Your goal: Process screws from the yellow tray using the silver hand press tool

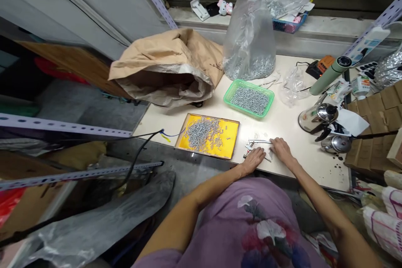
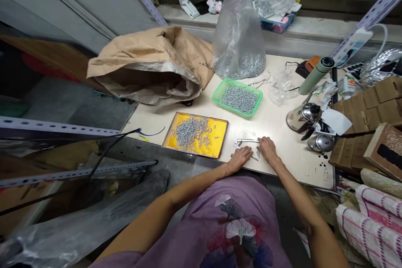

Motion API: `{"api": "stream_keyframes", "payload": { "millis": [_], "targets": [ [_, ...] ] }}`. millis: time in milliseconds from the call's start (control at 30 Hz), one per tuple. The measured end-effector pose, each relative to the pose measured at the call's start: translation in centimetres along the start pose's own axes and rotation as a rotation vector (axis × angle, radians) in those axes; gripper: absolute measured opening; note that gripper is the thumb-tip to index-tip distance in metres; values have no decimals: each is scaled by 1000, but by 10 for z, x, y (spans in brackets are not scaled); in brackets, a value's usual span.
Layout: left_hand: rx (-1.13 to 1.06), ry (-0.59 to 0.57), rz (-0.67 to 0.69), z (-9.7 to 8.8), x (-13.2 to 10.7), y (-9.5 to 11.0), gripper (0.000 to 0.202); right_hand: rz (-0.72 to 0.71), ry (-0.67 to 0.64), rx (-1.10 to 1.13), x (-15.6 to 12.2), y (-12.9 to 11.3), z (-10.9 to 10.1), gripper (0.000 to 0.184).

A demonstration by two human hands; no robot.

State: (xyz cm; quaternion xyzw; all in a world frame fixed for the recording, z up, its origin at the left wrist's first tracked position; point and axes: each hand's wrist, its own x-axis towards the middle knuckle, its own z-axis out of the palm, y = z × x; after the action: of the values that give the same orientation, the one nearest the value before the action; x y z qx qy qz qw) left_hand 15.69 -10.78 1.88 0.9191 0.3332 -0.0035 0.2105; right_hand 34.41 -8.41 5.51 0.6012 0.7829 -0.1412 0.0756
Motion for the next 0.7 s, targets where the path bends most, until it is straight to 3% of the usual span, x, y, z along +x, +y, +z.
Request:
{"api": "stream_keyframes", "payload": {
  "millis": [100, 267, 333, 433, 500, 567, 700],
  "targets": [
    [-49, -17, 50, 6, -10, 4, 34, 20, -22, -41, 16, 5, -7, 13],
    [-111, -25, 52, 4, -10, 2, 44, 24, 3, -97, 44, -6, -27, 16],
    [-162, -19, 84, 0, -16, 0, 44, -99, 24, -106, 45, -22, -29, 19],
    [-246, -10, 105, -6, -34, -6, 36, -428, 10, -76, 39, -53, -20, 18],
    [-267, -7, 34, -11, -51, -14, 32, -584, 1, -74, 35, -72, -9, 17],
    [-244, 20, -102, -18, -69, -26, 29, -647, 23, -91, 34, -84, 3, 18],
    [-138, 182, -519, -39, -100, -63, 25, -681, 114, -106, 37, -89, 22, 24]
  ]
}}
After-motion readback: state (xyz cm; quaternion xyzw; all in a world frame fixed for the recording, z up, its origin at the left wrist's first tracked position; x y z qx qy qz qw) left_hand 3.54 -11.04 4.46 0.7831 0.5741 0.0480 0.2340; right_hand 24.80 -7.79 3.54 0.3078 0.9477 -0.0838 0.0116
